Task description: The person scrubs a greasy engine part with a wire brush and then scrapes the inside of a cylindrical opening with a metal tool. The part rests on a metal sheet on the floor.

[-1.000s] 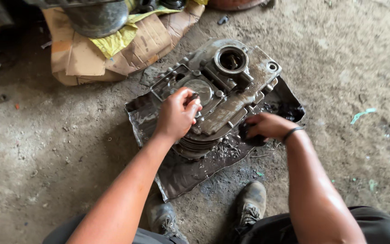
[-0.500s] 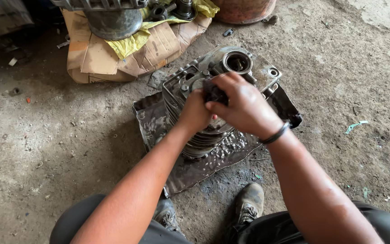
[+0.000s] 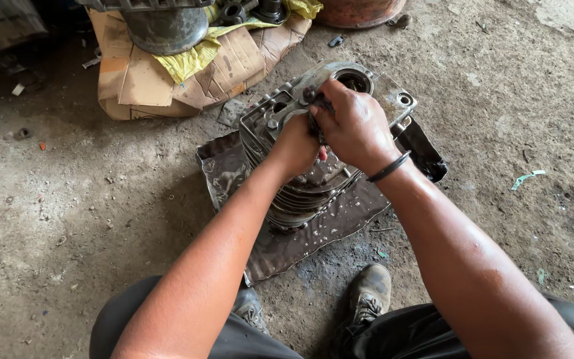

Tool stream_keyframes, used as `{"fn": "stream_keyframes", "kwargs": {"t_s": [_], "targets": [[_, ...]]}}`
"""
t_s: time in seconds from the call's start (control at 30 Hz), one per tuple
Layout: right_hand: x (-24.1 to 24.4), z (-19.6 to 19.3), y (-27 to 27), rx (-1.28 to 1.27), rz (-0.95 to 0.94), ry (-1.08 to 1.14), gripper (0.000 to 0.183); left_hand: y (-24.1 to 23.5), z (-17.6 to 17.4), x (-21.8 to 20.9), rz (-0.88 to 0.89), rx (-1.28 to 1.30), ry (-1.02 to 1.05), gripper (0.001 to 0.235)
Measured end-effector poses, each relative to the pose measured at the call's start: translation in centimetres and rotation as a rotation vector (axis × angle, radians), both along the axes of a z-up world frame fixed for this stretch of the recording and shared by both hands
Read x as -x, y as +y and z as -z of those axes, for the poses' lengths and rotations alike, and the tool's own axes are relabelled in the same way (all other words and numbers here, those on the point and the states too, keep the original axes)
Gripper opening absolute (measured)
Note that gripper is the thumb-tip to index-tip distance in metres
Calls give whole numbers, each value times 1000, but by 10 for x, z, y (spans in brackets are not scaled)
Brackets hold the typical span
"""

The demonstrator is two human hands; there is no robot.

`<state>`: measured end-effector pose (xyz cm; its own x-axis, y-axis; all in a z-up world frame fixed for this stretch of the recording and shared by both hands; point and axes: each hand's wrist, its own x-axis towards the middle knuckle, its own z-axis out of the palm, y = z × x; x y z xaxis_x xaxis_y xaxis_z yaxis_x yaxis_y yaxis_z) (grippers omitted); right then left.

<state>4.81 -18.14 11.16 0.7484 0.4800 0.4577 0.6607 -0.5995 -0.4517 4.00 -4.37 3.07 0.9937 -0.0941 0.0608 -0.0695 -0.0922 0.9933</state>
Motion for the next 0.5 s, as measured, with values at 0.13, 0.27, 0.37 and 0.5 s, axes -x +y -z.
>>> {"fn": "stream_keyframes", "kwargs": {"t_s": [0.13,0.27,0.37,0.5], "targets": [[-10,6,1,-1,121,18,31,0,6,-4,-52,-219,-79,21],[-24,18,1,-28,241,79,36,-3,13,-6,-220,-520,-417,11],[-34,32,1,-52,328,129,41,0,16,-7,-149,-589,-270,16],[-30,61,-1,-179,377,203,41,9,14,-6,-155,-787,-166,29]]}}
